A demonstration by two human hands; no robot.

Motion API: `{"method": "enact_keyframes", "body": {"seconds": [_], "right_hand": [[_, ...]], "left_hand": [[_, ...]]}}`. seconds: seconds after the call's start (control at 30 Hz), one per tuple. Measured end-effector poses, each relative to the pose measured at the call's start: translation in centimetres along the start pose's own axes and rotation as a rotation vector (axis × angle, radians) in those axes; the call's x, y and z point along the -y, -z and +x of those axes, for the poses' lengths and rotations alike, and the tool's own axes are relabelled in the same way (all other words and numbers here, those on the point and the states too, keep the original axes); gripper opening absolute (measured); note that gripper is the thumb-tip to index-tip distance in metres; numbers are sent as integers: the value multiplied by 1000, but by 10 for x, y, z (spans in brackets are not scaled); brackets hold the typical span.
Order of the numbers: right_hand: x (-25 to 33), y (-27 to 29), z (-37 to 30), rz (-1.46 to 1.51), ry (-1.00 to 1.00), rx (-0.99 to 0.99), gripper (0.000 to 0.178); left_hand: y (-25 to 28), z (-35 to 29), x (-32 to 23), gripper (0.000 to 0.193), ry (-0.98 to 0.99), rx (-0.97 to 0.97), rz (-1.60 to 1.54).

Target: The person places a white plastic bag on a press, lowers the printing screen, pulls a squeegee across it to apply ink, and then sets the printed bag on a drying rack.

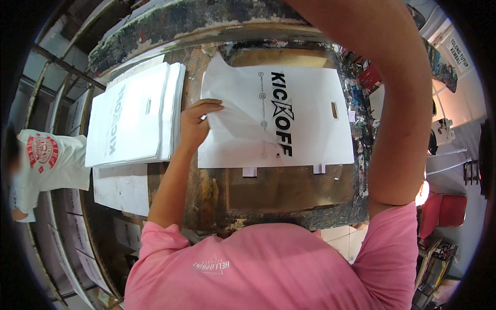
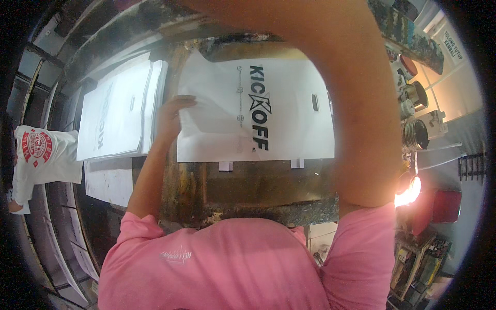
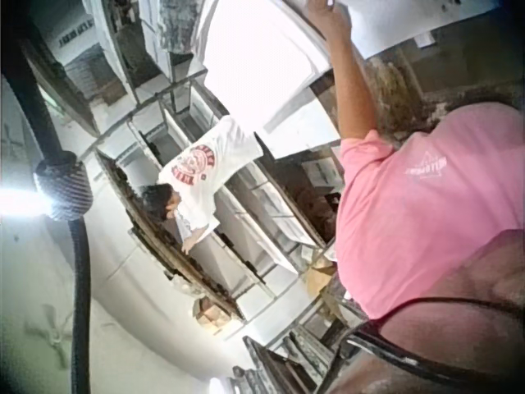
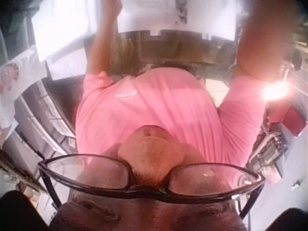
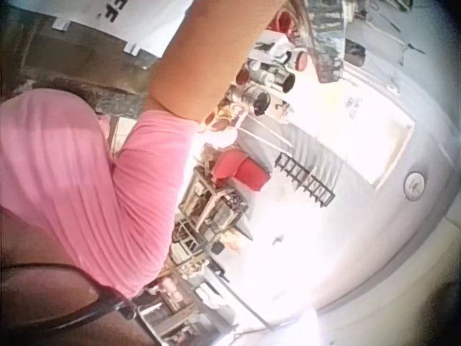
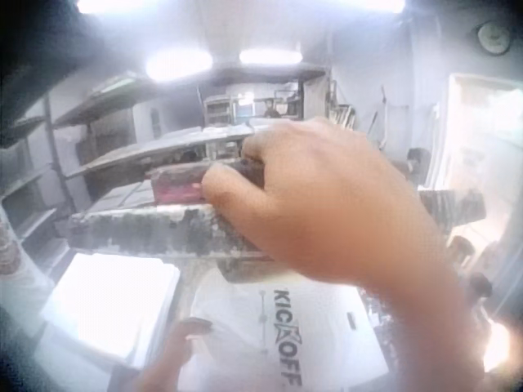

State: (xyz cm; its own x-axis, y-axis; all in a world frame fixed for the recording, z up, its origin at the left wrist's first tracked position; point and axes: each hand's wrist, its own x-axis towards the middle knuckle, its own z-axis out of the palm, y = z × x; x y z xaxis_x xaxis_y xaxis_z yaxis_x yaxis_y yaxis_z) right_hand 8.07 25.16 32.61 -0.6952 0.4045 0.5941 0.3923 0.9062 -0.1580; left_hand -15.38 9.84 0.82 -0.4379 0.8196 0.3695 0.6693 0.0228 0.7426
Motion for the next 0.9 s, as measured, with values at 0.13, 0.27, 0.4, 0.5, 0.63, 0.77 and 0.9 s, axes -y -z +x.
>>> {"method": "enact_keyframes", "body": {"seconds": [0.13, 0.27, 0.4, 0.5, 0.63, 0.77, 0.9], "right_hand": [[-10, -10, -9, -7, 136, -197, 46], [-2, -31, -11, -121, 45, -243, 48], [5, 10, 8, 54, -129, 212, 48], [4, 13, 8, 52, -98, 217, 48], [-9, -28, -10, -38, 177, -235, 48], [-10, 12, 4, 56, 37, 108, 48], [-2, 14, 9, 138, -53, 365, 47]], "left_hand": [[15, -36, 14, 27, 8, -81, 119], [1, -92, -13, 52, 502, -301, -595], [-20, -125, -38, 77, 745, -348, -837], [-42, -108, -48, 78, 526, -337, -177], [-23, -38, -108, 67, 403, -342, -349], [-9, -3, -123, 56, 317, -332, -397], [12, -52, -102, 51, 411, -390, -320]]}}
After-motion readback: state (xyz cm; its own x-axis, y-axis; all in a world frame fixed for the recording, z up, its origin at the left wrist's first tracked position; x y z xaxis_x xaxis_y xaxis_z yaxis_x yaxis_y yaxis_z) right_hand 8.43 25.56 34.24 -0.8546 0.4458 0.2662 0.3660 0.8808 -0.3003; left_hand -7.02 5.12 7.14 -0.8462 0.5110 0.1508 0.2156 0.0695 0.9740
